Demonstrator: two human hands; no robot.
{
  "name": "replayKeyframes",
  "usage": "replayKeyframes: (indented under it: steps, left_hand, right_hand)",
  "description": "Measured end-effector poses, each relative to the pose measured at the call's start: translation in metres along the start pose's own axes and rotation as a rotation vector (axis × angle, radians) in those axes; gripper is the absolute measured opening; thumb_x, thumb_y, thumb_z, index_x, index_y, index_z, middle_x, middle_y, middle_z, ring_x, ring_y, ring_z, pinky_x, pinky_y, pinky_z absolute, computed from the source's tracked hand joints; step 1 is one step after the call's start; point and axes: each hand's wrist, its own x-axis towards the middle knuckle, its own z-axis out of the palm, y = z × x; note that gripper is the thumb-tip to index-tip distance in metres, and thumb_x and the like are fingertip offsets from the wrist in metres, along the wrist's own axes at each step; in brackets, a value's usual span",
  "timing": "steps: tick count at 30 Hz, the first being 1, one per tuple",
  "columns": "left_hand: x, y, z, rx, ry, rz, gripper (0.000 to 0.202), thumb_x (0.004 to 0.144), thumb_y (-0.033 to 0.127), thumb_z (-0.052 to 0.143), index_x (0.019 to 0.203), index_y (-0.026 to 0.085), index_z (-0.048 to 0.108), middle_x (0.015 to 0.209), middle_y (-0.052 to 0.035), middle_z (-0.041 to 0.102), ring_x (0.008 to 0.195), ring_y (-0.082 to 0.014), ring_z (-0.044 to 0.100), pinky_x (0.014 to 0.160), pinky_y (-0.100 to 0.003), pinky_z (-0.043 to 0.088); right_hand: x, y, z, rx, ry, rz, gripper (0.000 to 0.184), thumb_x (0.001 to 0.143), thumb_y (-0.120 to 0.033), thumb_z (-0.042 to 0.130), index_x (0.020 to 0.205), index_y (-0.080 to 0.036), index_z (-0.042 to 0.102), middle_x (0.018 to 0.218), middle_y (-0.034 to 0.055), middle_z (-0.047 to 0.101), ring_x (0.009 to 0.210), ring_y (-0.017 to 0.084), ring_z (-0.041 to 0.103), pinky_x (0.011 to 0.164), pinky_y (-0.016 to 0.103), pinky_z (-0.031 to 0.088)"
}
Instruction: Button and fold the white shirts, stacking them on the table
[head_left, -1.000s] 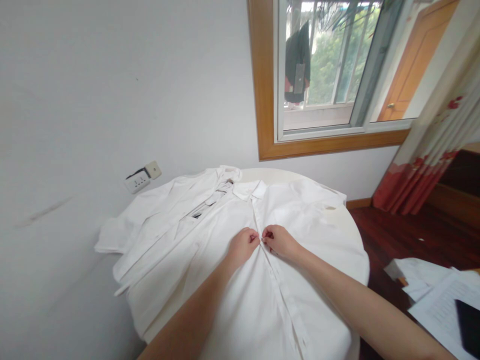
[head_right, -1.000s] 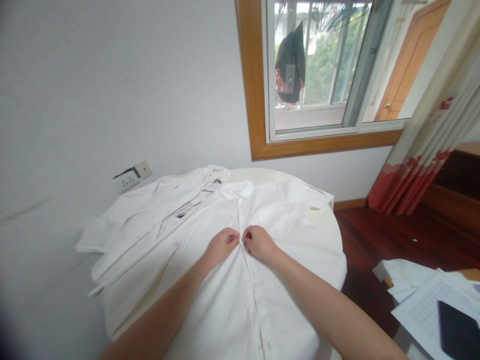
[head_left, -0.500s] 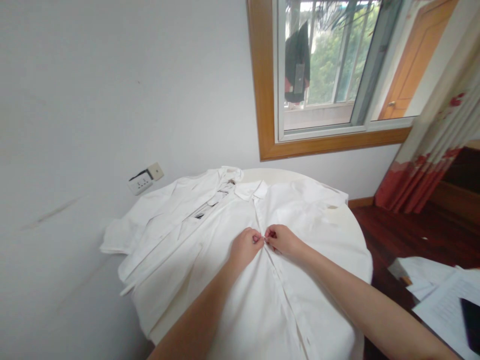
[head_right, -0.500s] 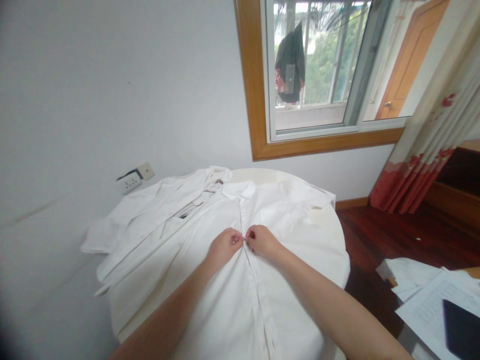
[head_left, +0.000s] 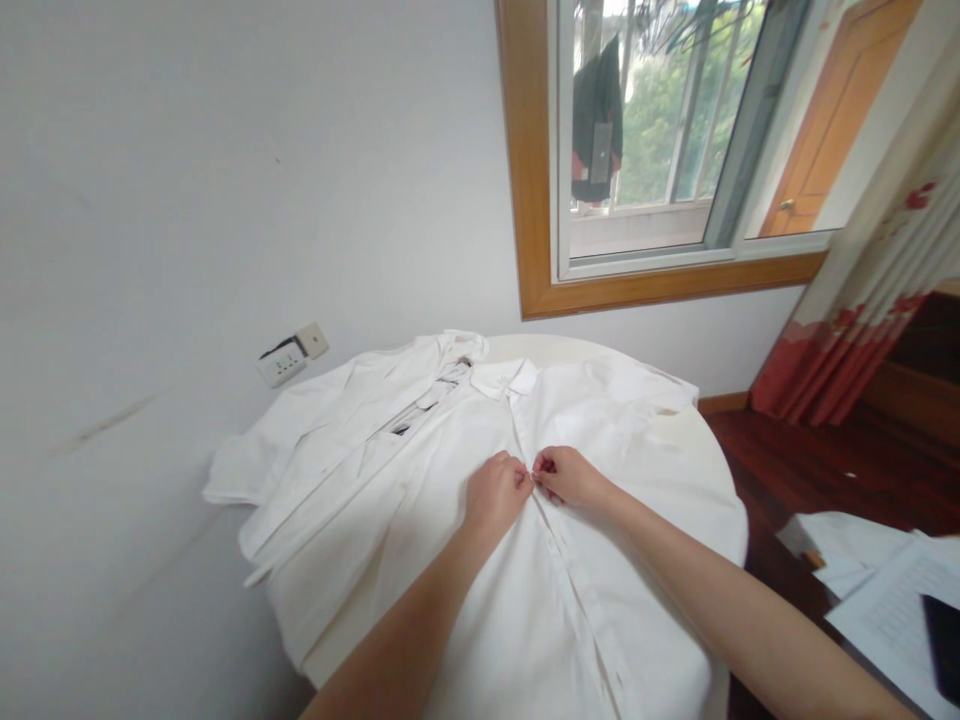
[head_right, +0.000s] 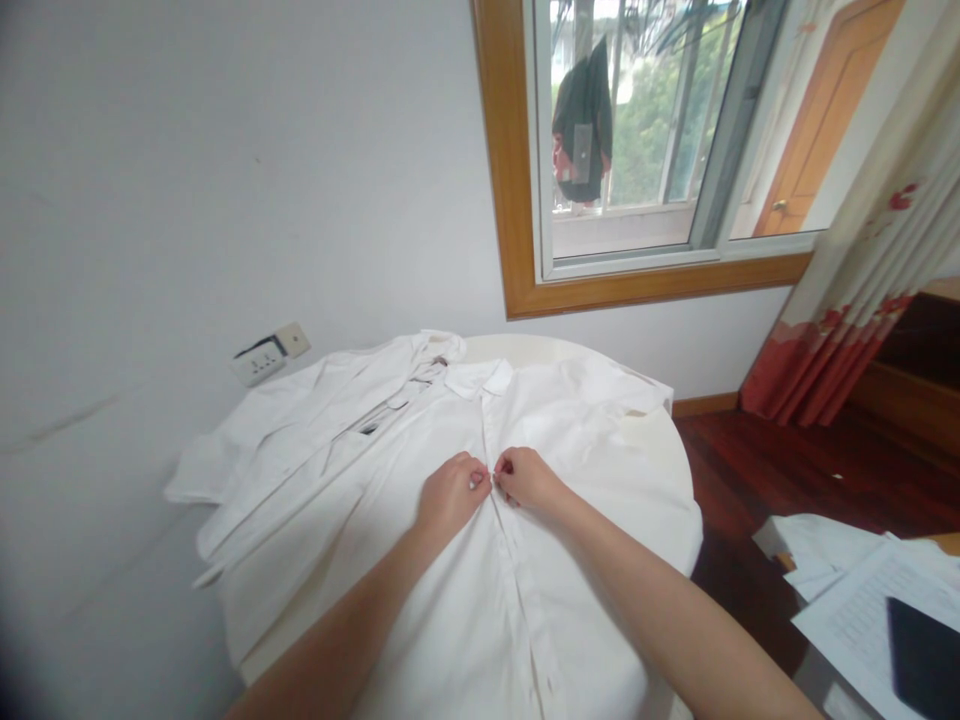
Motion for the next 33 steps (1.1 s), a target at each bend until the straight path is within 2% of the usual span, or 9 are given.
replayKeyframes:
  steps: [5, 9, 12, 15, 17, 20, 27, 33]
  left_hand:
    - [-0.001, 0.001, -0.001, 0.01, 0.006, 0.0, 0.015, 0.083, 0.024, 0.052, 0.078, 0.021, 0.066, 0.085, -0.0024, 0.062, 0.083, -0.0156, 0.057, 0.068, -0.025, 0.038]
    - [0.002, -0.003, 0.003, -0.063, 0.024, -0.022, 0.011, 0.081, 0.021, 0.055, 0.079, 0.021, 0.066, 0.084, -0.0012, 0.062, 0.081, -0.0139, 0.058, 0.069, -0.024, 0.039]
    - [0.004, -0.009, 0.009, -0.132, 0.041, -0.031, 0.009, 0.08, 0.021, 0.057, 0.078, 0.019, 0.065, 0.082, -0.0002, 0.062, 0.077, -0.0125, 0.058, 0.069, -0.022, 0.039]
    - [0.006, -0.013, 0.014, -0.175, 0.051, -0.015, 0.009, 0.08, 0.022, 0.056, 0.079, 0.018, 0.065, 0.08, -0.0004, 0.062, 0.075, -0.0121, 0.057, 0.07, -0.022, 0.04]
    - [0.008, -0.015, 0.015, -0.202, 0.043, -0.014, 0.011, 0.081, 0.021, 0.055, 0.08, 0.017, 0.065, 0.08, -0.001, 0.062, 0.074, -0.012, 0.057, 0.071, -0.023, 0.041]
    - [0.009, -0.016, 0.016, -0.256, 0.022, -0.013, 0.012, 0.082, 0.02, 0.054, 0.082, 0.016, 0.066, 0.082, -0.0019, 0.062, 0.076, -0.0121, 0.057, 0.073, -0.023, 0.042]
    - [0.011, -0.018, 0.014, -0.321, -0.004, 0.003, 0.014, 0.083, 0.019, 0.054, 0.083, 0.016, 0.068, 0.083, -0.0025, 0.063, 0.076, -0.0121, 0.058, 0.073, -0.023, 0.043]
    - [0.011, -0.017, 0.012, -0.314, -0.029, -0.017, 0.015, 0.082, 0.018, 0.054, 0.083, 0.016, 0.068, 0.083, -0.0032, 0.064, 0.076, -0.0127, 0.058, 0.072, -0.023, 0.042]
  right_hand:
    - [-0.002, -0.007, -0.002, 0.053, -0.003, 0.082, 0.011, 0.077, -0.012, 0.048, 0.072, -0.017, 0.055, 0.049, -0.004, 0.058, 0.038, 0.009, 0.052, 0.04, 0.018, 0.038]
    - [-0.003, -0.01, -0.005, 0.042, -0.019, 0.117, 0.013, 0.081, -0.013, 0.046, 0.078, -0.016, 0.058, 0.051, -0.0036, 0.059, 0.039, 0.009, 0.052, 0.043, 0.018, 0.039]
    - [-0.003, -0.011, -0.008, -0.107, -0.032, 0.022, 0.022, 0.087, -0.021, 0.043, 0.076, -0.016, 0.061, 0.055, -0.0004, 0.062, 0.047, 0.011, 0.056, 0.052, 0.021, 0.04]
    - [-0.005, -0.014, -0.01, -0.375, 0.041, -0.101, 0.031, 0.091, -0.029, 0.043, 0.072, -0.016, 0.064, 0.072, 0.0065, 0.067, 0.068, 0.015, 0.061, 0.062, 0.023, 0.038]
    - [-0.007, -0.017, -0.009, -0.523, 0.093, -0.114, 0.032, 0.092, -0.032, 0.041, 0.079, -0.016, 0.065, 0.085, 0.0095, 0.067, 0.078, 0.017, 0.061, 0.064, 0.025, 0.036]
    - [-0.009, -0.02, -0.005, -0.655, 0.115, -0.121, 0.033, 0.094, -0.036, 0.038, 0.091, -0.017, 0.064, 0.093, 0.0101, 0.064, 0.079, 0.018, 0.06, 0.063, 0.026, 0.034]
    - [-0.006, -0.016, -0.004, -0.733, 0.097, -0.212, 0.023, 0.093, -0.028, 0.042, 0.09, -0.018, 0.062, 0.092, 0.0067, 0.061, 0.083, 0.016, 0.058, 0.066, 0.025, 0.035]
    - [-0.001, -0.007, -0.005, -0.669, 0.091, -0.289, 0.022, 0.092, -0.024, 0.043, 0.085, -0.018, 0.063, 0.087, 0.0047, 0.06, 0.083, 0.014, 0.056, 0.069, 0.023, 0.035]
